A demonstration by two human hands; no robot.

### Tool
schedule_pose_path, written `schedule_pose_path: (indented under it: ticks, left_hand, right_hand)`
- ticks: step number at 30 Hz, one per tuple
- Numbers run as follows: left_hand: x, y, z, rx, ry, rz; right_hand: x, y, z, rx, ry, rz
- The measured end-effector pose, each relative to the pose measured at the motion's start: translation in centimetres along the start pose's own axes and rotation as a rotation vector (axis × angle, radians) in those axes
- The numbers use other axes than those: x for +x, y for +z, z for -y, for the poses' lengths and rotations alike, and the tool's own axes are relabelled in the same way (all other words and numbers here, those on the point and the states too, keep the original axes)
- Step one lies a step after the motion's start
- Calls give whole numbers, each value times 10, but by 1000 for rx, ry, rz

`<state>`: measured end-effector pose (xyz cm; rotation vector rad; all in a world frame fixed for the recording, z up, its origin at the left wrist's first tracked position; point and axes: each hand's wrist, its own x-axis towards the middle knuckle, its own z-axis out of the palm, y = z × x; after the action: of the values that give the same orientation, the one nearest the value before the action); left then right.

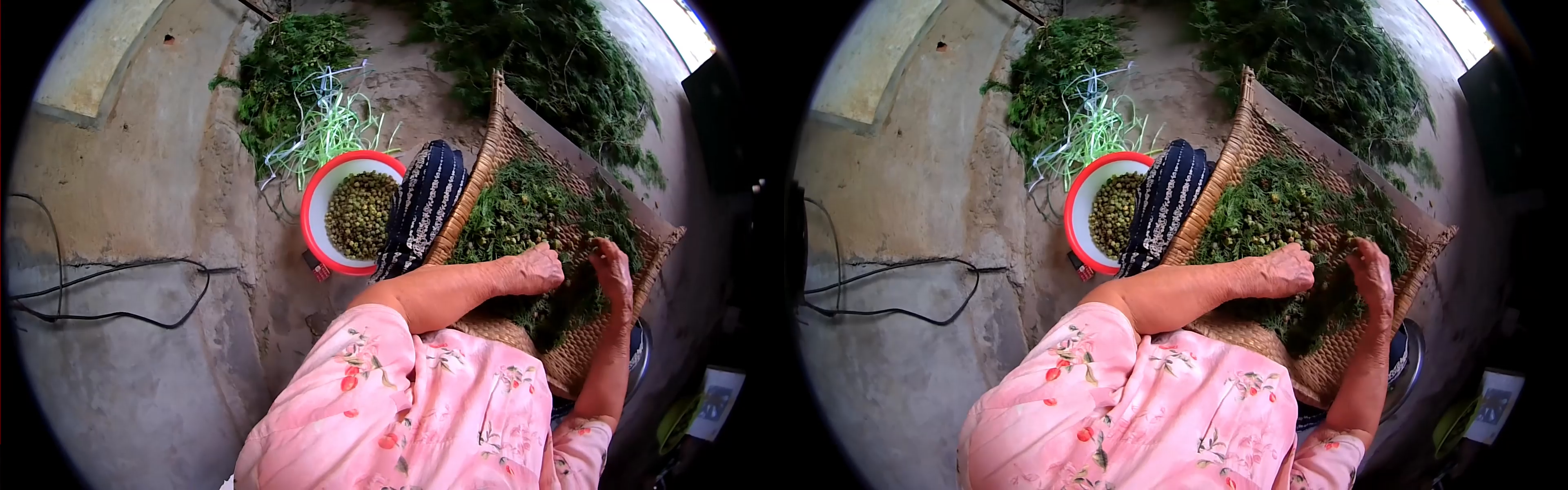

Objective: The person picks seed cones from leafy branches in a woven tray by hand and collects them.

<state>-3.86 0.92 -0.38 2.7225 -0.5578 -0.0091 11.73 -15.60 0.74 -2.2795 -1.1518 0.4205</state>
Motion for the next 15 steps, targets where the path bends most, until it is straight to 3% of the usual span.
schedule_pose_path:
  ticks: [2,3,4,6,7,12,15]
  left_hand:
    - [-3,-13,4,-47,-9,-36]
    - [-1,-12,9,-35,38,-124]
    - [4,-6,13,15,36,-189]
    - [5,-6,22,33,11,-111]
    - [4,-7,28,39,7,-91]
    - [4,-25,38,-64,-124,29]
    - [11,-23,33,-54,-254,-70]
  right_hand:
    - [0,-9,-3,42,143,-1]
    - [2,-13,-14,10,106,14]
    - [1,-9,-27,-3,97,-84]
    - [-3,-21,-4,-22,28,-276]
    - [0,-34,3,-39,220,-170]
    - [-4,-40,10,588,422,-441]
    - [-9,-44,-2,656,431,-376]
